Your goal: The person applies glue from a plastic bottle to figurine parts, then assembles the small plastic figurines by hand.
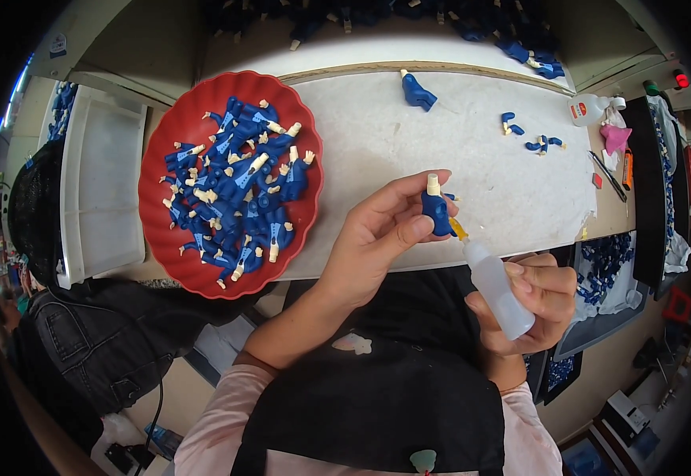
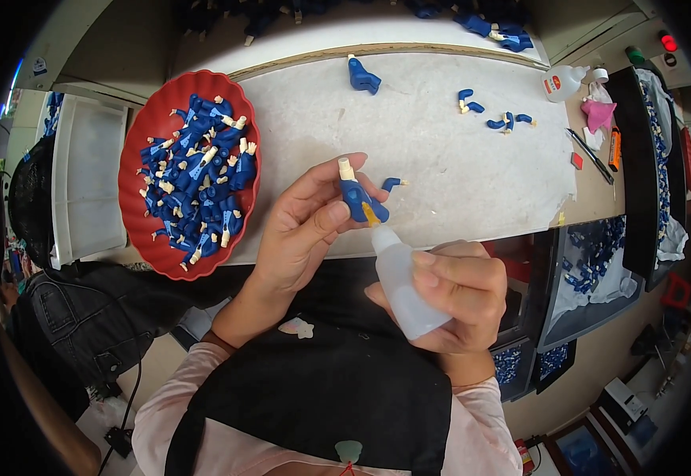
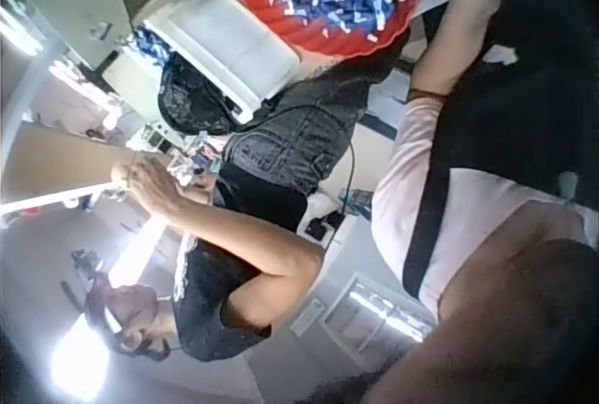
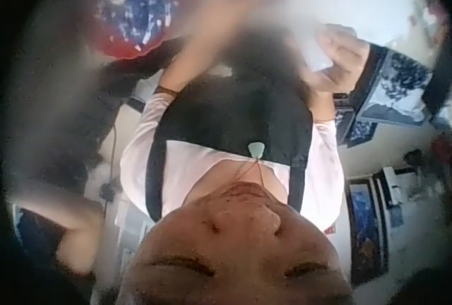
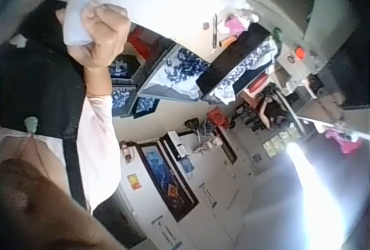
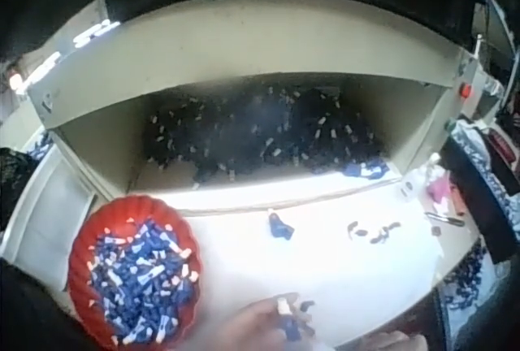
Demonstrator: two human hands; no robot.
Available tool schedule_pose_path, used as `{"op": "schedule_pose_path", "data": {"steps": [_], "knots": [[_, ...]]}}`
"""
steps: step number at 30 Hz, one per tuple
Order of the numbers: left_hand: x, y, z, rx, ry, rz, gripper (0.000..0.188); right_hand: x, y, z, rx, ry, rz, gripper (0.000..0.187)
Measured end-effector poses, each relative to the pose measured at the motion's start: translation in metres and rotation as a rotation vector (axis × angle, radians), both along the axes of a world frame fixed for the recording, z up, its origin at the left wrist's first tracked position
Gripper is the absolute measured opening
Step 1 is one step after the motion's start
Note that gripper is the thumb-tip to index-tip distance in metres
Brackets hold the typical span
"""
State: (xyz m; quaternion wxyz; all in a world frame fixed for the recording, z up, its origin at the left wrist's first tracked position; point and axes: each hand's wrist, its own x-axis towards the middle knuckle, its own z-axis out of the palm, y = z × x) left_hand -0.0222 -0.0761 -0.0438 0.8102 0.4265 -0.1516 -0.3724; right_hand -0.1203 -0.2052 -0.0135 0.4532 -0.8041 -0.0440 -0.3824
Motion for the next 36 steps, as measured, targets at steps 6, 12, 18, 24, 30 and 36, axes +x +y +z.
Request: {"op": "schedule_pose_path", "data": {"steps": [6,12,18,24,30,36], "knots": [[0.0003,0.0000,-0.0012,0.008,-0.013,0.008,0.040,-0.0002,0.0011,-0.0019,0.021,0.003,0.005,0.051],[-0.0001,0.0003,-0.0006,0.013,-0.004,0.008,0.040,0.0006,0.0029,-0.0040,0.032,-0.020,0.007,0.040],[-0.0006,0.0001,-0.0009,-0.001,0.036,-0.036,0.040,-0.0001,0.0008,-0.0025,0.048,-0.002,0.018,0.051],[-0.0012,-0.0002,0.0000,-0.025,0.084,-0.067,0.041,0.0004,-0.0004,-0.0021,0.040,0.007,0.020,0.051],[-0.0015,-0.0009,-0.0019,-0.037,0.090,-0.092,0.041,0.0014,0.0024,-0.0059,0.072,-0.022,-0.023,0.041],[-0.0034,-0.0004,-0.0034,-0.030,0.093,-0.093,0.042,0.0024,0.0028,-0.0074,0.082,-0.036,-0.035,0.041]]}}
